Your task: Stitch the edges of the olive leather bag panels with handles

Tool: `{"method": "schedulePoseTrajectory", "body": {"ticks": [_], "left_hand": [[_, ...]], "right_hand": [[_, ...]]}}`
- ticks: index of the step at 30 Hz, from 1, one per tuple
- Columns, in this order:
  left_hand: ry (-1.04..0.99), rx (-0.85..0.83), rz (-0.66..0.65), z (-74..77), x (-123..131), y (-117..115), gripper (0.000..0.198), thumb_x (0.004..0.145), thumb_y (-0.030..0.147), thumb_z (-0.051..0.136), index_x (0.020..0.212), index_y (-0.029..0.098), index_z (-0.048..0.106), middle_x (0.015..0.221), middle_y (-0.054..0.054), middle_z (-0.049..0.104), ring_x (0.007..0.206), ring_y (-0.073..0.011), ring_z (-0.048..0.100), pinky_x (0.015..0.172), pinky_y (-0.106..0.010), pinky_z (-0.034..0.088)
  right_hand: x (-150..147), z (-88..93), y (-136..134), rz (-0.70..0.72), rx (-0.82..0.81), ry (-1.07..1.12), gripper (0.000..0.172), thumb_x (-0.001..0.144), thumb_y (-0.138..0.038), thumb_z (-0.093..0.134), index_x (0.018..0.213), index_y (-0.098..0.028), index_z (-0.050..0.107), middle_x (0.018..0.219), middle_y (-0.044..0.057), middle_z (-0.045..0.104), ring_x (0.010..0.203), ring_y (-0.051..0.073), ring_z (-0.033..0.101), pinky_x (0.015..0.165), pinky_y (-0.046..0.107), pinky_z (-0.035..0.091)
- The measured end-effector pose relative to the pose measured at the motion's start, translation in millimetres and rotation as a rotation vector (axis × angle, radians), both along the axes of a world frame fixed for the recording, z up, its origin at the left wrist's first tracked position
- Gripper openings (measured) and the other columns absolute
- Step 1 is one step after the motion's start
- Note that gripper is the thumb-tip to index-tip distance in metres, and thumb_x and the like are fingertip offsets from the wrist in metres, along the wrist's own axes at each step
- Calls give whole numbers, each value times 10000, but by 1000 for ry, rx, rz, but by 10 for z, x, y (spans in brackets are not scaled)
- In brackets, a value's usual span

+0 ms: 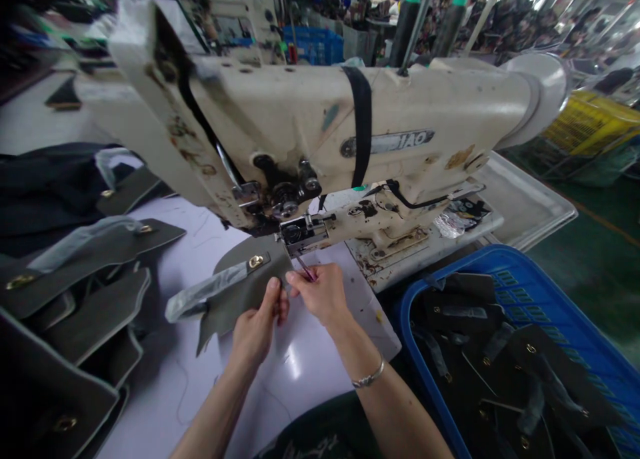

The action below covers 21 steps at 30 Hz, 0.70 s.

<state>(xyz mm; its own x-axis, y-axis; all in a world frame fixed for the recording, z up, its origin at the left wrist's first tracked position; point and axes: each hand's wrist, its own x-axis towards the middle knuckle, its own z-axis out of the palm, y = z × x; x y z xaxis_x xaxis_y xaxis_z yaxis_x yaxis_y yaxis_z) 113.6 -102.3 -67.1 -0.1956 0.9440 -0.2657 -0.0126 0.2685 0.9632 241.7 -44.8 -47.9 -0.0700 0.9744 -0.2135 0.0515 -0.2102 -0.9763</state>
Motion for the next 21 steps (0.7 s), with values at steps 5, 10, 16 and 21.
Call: {"method": "schedulePoseTrajectory", "body": {"ticks": [5,10,16,21], "left_hand": [[395,71,-104,239,-297,-454,534,977,609,483,695,204,688,635,-69,664,557,-210,625,569,-334,502],[1043,297,-28,109,-656,-315,511,1041,466,408,1431,187,585,1493,-163,577,1436,-353,480,1173,-536,383],[1151,513,-227,249,-715,486,614,1052,474,410,1594,190,378,1617,-136,434,1516,-302,357,1253,-503,255],[1343,456,-354,553,-687,760,477,1030,526,422,1292,222,681,1293,-125,660,1156,-340,571,950,-474,475]], "right_hand": [[-14,9,2,-49,-32,145,341,681,-394,801,467,-170,659,487,13,574,491,102,412,526,276,294],[-27,24,6,-68,-95,273,328,607,-390,835,461,-157,655,431,-8,503,457,68,292,500,275,198],[-46,-13,21,-38,-186,397,321,575,-395,863,522,-146,668,457,2,527,444,56,247,479,279,96],[-37,-93,38,-39,-110,323,325,608,-402,849,521,-149,665,452,-9,513,466,65,269,498,274,171]]}}
